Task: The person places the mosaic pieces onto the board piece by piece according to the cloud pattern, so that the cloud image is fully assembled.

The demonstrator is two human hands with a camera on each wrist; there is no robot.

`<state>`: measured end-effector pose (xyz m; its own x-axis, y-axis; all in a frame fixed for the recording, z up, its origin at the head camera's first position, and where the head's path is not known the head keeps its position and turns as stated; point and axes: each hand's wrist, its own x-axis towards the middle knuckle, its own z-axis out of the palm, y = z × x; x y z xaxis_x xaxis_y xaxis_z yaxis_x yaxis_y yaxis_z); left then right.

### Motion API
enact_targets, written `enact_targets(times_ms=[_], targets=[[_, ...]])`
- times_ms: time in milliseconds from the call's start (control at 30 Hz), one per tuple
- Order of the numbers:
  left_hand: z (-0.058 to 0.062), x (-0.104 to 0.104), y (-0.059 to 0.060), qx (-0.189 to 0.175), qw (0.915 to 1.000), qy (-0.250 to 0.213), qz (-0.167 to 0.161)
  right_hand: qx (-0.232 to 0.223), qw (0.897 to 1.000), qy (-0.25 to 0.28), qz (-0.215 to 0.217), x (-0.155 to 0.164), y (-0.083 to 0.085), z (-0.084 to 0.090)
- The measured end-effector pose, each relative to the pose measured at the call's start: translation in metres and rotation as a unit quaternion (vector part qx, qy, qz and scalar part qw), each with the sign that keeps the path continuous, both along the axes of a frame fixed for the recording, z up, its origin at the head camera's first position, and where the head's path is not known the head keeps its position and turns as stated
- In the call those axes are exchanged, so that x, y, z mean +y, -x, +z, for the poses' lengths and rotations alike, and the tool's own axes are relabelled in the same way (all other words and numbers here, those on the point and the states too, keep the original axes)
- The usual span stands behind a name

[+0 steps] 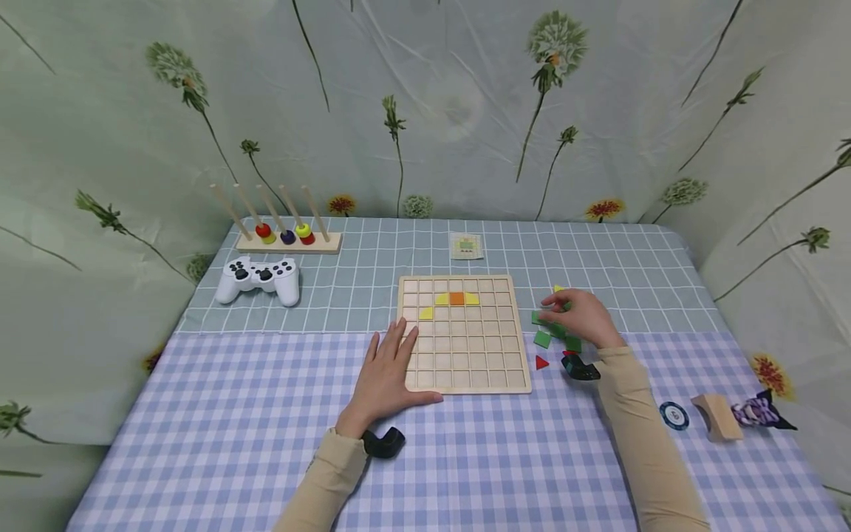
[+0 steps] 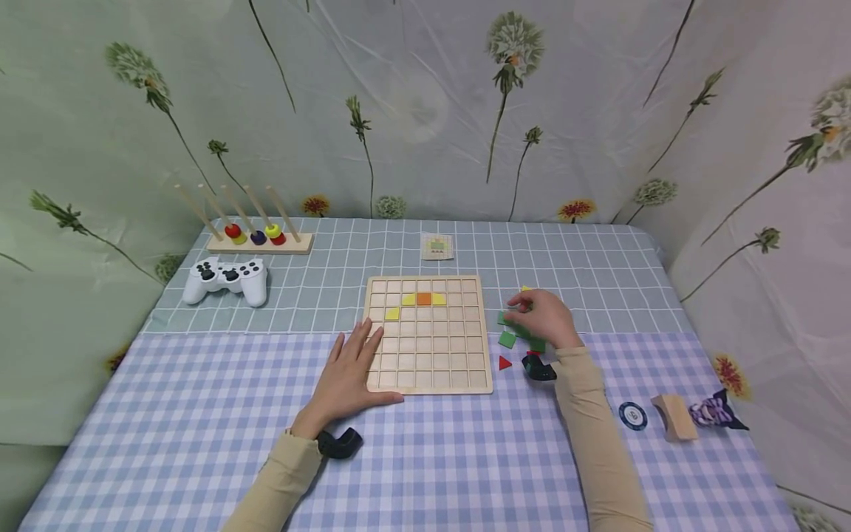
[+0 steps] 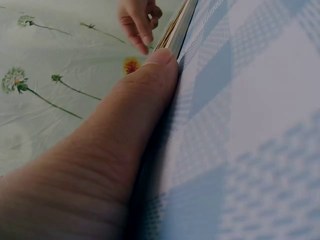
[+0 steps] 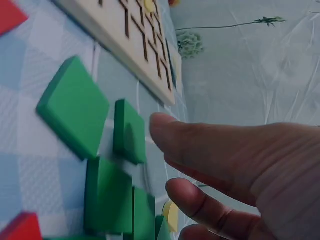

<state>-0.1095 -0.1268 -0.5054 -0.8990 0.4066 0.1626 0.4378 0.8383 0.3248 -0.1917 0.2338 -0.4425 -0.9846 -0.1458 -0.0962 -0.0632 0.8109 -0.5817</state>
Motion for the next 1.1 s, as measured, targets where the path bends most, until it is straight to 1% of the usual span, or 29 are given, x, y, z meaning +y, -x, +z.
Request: enact_targets(times_ms=[167,300,633,700,900,967,1100], targets=[[0.0,0.0,0.0,0.004,1.0,-0.004,0.0,-0.015,1.0,-0.017,0.011,0.002,0.001,-0.003],[-0.001,0.0,0.0,0.004,1.0,-0.004,-0.001,-0.015,1.0,-0.02,0.012,0.0,0.0,-0.007],[-0.001,0.0,0.0,0.006,1.0,-0.008,0.001,0.032,0.999,0.009,0.004,-0.008,-0.007,-0.012],[-0.002,0.0,0.0,0.005,1.0,-0.006,0.001,0.034,0.999,0.009,0.002,-0.009,-0.009,-0.012],[-0.001,0.0,-0.001,0.007,1.0,-0.002,0.0,0.019,1.0,0.022,0.002,-0.012,-0.012,-0.008],[-0.001,0.0,-0.001,0.005,1.0,0.0,0.001,0.027,0.999,0.032,-0.003,-0.013,-0.012,-0.008],[-0.001,0.0,-0.001,0.003,1.0,0.002,0.002,0.066,0.996,0.053,0.002,-0.02,-0.006,-0.009]])
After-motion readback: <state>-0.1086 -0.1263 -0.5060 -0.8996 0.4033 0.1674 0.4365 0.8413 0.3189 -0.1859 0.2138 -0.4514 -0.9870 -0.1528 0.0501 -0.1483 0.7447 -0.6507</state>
